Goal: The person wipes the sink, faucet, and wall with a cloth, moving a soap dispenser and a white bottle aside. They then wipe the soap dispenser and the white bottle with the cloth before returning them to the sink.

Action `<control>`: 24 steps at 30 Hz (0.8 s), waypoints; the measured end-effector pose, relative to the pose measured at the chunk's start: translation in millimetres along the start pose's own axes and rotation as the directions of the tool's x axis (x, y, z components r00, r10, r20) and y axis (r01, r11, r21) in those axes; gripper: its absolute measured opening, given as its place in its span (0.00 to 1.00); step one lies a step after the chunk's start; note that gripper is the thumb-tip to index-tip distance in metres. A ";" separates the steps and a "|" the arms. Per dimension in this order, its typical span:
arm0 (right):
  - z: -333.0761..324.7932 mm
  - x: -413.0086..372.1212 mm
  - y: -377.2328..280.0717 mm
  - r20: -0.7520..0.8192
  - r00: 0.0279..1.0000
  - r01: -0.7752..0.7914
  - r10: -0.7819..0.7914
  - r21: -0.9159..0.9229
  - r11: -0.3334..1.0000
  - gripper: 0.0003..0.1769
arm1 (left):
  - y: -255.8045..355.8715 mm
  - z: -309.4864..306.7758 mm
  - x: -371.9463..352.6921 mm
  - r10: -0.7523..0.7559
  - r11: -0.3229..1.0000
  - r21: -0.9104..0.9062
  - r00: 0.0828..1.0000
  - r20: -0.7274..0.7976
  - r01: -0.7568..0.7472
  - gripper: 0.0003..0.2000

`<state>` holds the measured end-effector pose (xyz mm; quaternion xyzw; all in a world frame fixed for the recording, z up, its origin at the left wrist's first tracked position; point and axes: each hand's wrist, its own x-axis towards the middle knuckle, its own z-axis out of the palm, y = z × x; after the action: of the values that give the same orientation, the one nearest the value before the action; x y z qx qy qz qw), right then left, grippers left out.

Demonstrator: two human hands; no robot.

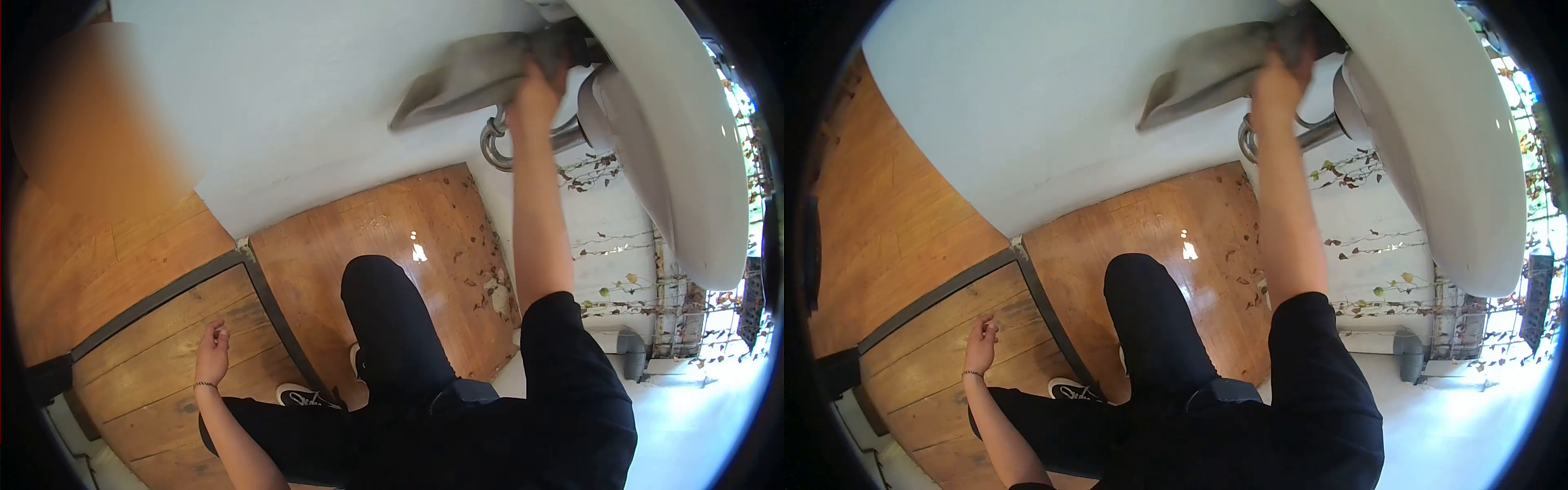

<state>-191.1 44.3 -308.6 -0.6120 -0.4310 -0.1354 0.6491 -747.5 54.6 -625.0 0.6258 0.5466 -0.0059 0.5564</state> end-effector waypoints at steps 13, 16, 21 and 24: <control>-77.4 -194.1 51.0 -0.008 0.772 -0.559 0.636 -0.485 0.673 0.27 | 3.3 2.0 -3.9 0.067 0.998 -0.003 0.997 -0.030 -0.067 0.19; -146.0 -188.1 42.3 -0.183 0.916 -0.381 0.356 -0.126 0.916 0.28 | 1.0 1.5 0.3 0.087 0.996 0.007 0.995 -0.047 -0.087 0.19; -150.1 -87.1 35.2 -0.302 0.953 -0.150 0.027 -0.391 0.908 0.35 | 9.3 -3.5 3.8 0.086 0.996 -0.005 0.996 -0.024 -0.086 0.19; -126.5 -58.1 56.5 -0.227 0.972 -0.033 -0.052 -0.356 0.934 0.35 | 10.1 -5.6 9.8 0.050 0.999 0.007 0.998 -0.026 -0.050 0.19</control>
<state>-135.9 -79.3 -373.7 -0.6976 -0.3230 -0.2857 0.5722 -739.9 67.4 -621.9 0.6409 0.5381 0.0147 0.5472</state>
